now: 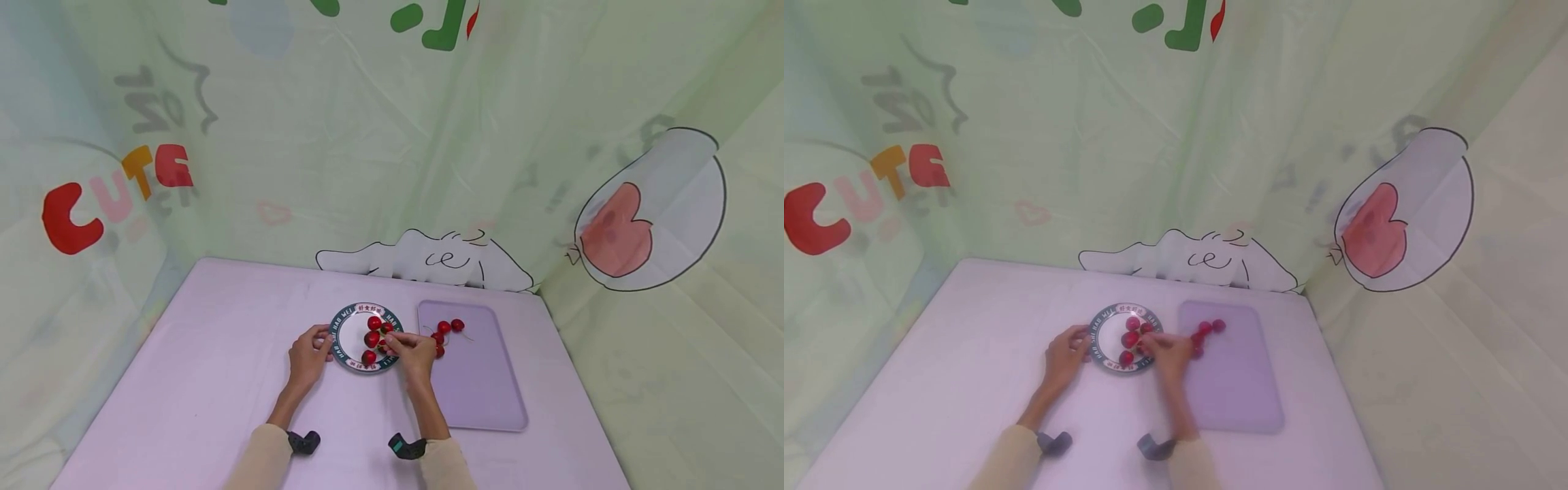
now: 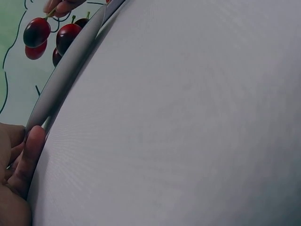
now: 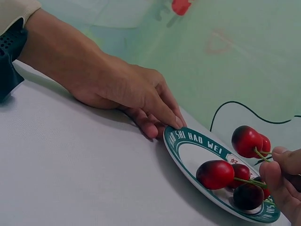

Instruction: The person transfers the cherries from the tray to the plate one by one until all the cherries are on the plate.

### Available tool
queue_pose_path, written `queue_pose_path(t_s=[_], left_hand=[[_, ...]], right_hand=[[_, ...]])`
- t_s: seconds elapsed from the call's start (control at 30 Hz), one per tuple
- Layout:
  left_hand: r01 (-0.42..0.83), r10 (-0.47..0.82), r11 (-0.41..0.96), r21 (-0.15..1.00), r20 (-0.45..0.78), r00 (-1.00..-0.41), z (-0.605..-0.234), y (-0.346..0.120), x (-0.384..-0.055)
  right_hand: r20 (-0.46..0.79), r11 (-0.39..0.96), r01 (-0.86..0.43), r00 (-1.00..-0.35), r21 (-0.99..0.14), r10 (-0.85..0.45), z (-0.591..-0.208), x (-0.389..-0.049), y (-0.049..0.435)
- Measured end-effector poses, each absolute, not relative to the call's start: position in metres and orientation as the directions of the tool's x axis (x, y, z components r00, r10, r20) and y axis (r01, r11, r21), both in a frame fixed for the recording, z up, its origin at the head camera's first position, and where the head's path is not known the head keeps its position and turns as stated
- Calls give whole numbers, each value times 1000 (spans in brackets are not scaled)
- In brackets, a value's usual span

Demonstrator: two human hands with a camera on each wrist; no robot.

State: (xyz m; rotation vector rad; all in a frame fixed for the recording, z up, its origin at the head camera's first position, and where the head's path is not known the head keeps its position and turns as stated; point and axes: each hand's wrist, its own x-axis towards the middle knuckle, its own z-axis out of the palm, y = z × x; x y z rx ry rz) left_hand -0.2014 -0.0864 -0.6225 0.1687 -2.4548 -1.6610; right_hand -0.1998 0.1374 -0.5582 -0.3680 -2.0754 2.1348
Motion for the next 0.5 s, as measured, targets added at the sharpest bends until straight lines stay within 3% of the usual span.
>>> queue_pose_path(t_s=[0.5], left_hand=[[0,-189,375,927,76,-979,-622,-86,-201]], right_hand=[[-78,70,97,-969,-993,235,-564,-200,125]])
